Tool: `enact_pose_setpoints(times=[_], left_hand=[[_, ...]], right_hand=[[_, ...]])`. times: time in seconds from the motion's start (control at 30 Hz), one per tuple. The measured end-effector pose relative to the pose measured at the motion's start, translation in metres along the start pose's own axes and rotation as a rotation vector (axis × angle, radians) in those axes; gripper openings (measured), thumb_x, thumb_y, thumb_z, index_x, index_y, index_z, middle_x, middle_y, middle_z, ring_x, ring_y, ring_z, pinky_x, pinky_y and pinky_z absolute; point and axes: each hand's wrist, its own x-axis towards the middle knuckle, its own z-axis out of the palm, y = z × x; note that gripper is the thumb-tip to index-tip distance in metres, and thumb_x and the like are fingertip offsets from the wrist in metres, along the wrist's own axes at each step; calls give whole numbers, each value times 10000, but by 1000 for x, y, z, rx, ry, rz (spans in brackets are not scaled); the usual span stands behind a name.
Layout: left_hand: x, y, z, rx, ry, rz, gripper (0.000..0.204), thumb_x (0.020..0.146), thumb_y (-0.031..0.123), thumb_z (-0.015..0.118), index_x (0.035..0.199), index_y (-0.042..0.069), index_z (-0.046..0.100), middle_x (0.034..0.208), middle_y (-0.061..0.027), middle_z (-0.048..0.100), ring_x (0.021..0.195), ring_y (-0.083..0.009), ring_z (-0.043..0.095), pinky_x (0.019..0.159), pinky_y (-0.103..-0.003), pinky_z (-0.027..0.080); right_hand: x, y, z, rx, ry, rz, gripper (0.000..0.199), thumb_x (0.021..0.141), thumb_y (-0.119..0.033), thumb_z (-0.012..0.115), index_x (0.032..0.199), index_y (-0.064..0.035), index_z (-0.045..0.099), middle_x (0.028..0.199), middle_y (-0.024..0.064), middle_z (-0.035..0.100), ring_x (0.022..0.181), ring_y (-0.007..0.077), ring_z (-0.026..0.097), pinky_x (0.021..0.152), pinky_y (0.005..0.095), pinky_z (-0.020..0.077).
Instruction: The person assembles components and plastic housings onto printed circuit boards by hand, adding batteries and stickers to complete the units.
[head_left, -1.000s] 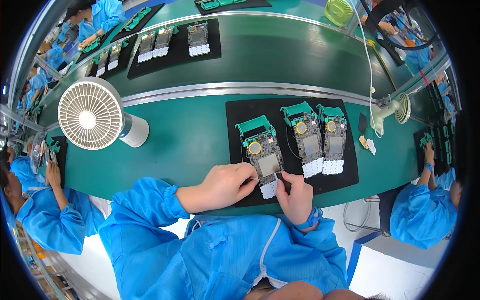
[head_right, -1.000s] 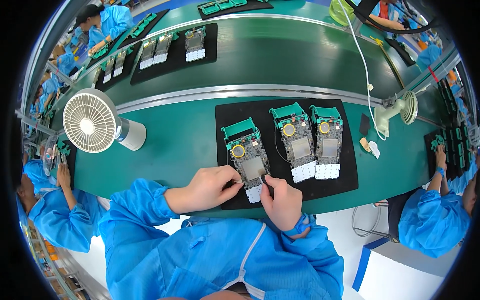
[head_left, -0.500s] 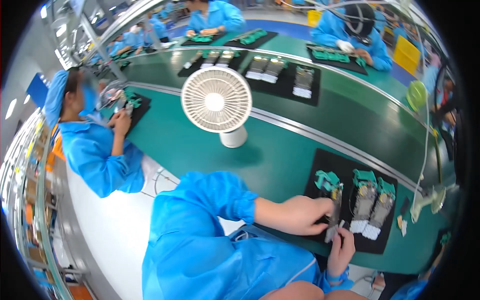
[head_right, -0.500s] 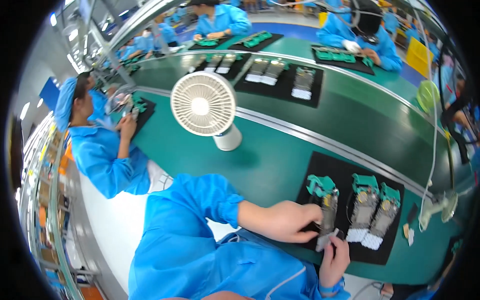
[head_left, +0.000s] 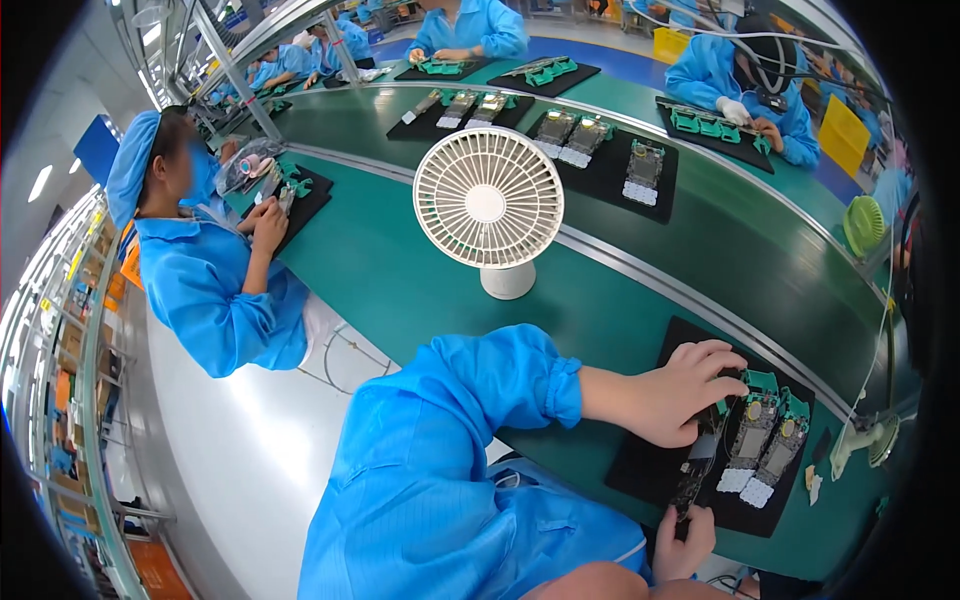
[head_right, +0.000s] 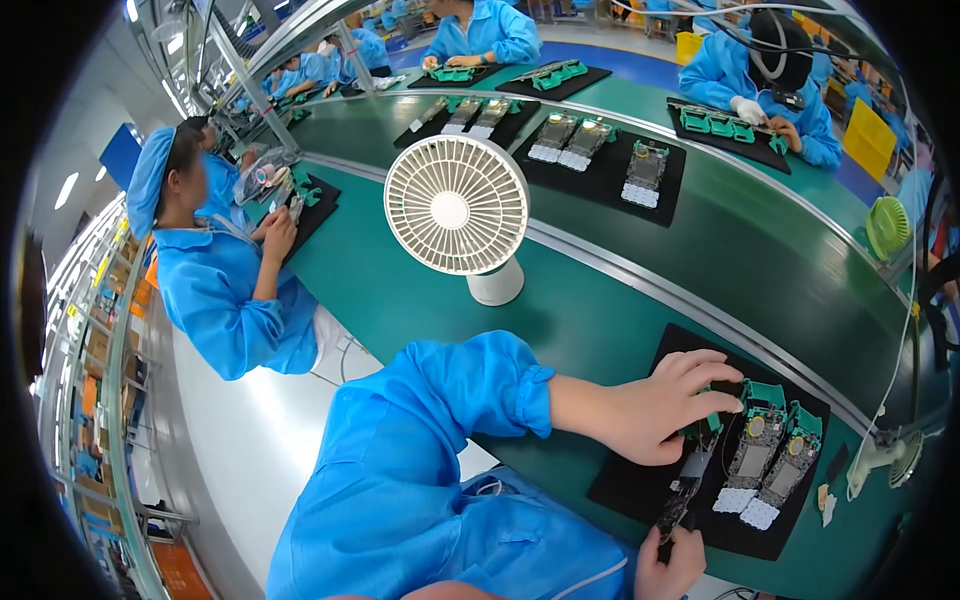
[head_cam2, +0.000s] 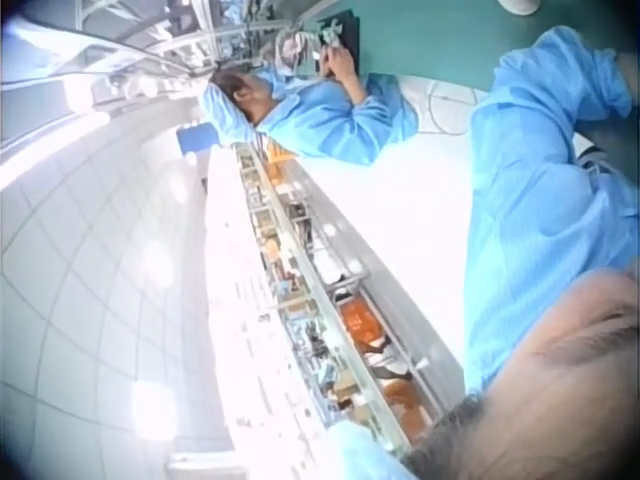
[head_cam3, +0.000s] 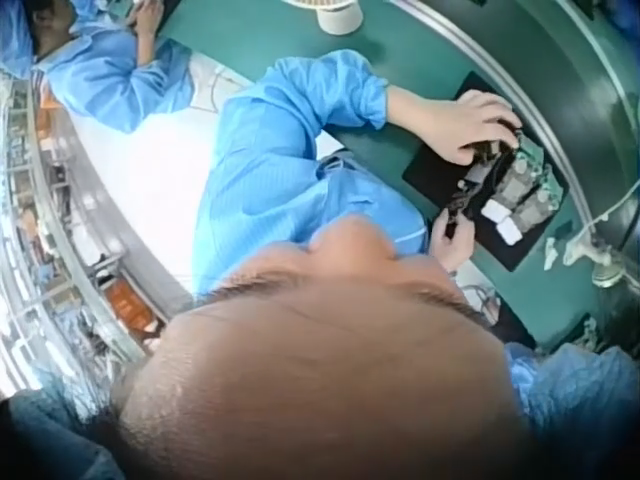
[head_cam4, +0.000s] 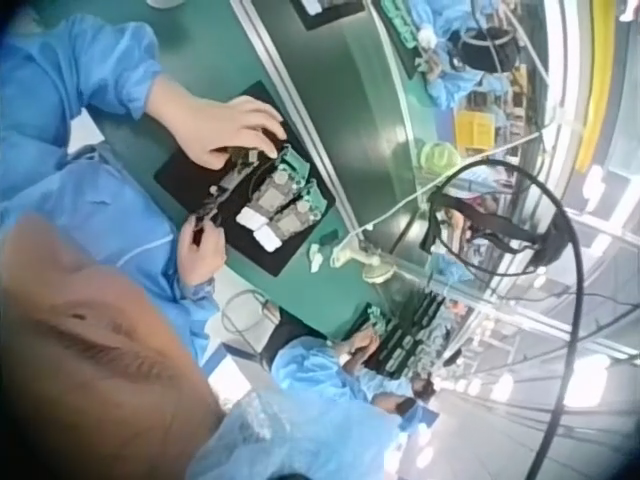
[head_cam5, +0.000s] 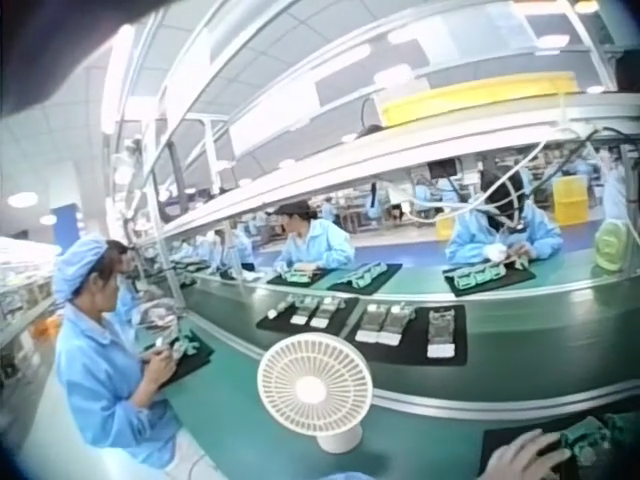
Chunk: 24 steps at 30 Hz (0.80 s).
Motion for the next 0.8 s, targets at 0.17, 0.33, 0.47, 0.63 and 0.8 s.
enact_pose_setpoints(times=[0.17, 0.33, 0.47, 0.63, 0.8], left_hand=[[-2, -16, 12, -75, -191, 70, 621, 648, 20, 637, 1256, 54, 513, 1316, -173, 437, 1289, -423, 339, 988, -547, 350], [3, -15, 14, -146, -147, 69, 512, 695, -11, 612, 1203, 26, 563, 1201, -151, 505, 1185, -376, 426, 950, -441, 439], [2, -18, 16, -129, -110, 89, 497, 694, -18, 614, 1188, 20, 579, 1163, -142, 527, 1126, -350, 462, 930, -400, 459], [6, -18, 17, -128, -118, 82, 496, 694, -9, 615, 1187, 22, 585, 1139, -132, 545, 1098, -337, 477, 924, -402, 464], [9, -15, 17, -111, -152, 59, 502, 687, 0, 619, 1187, 31, 592, 1134, -129, 551, 1093, -331, 482, 913, -394, 467]], right_hand=[[-6, 22, 8, 26, -72, -118, 237, 723, -91, 726, 852, -20, 540, 745, 176, 513, 677, 390, 509, 601, 438, 398], [-11, 32, 7, 17, -42, -164, 265, 718, -131, 734, 876, -21, 553, 767, 177, 517, 708, 400, 508, 617, 448, 394], [-9, 34, 1, 63, -124, -141, 259, 734, -144, 731, 884, -20, 562, 783, 178, 516, 719, 404, 506, 629, 450, 390], [-13, 40, 2, 14, -72, -159, 256, 746, -170, 739, 876, -26, 571, 777, 173, 512, 716, 397, 508, 623, 442, 384], [-13, 46, -2, 24, -78, -159, 254, 751, -196, 744, 867, -36, 585, 770, 164, 508, 713, 387, 510, 616, 436, 381]])
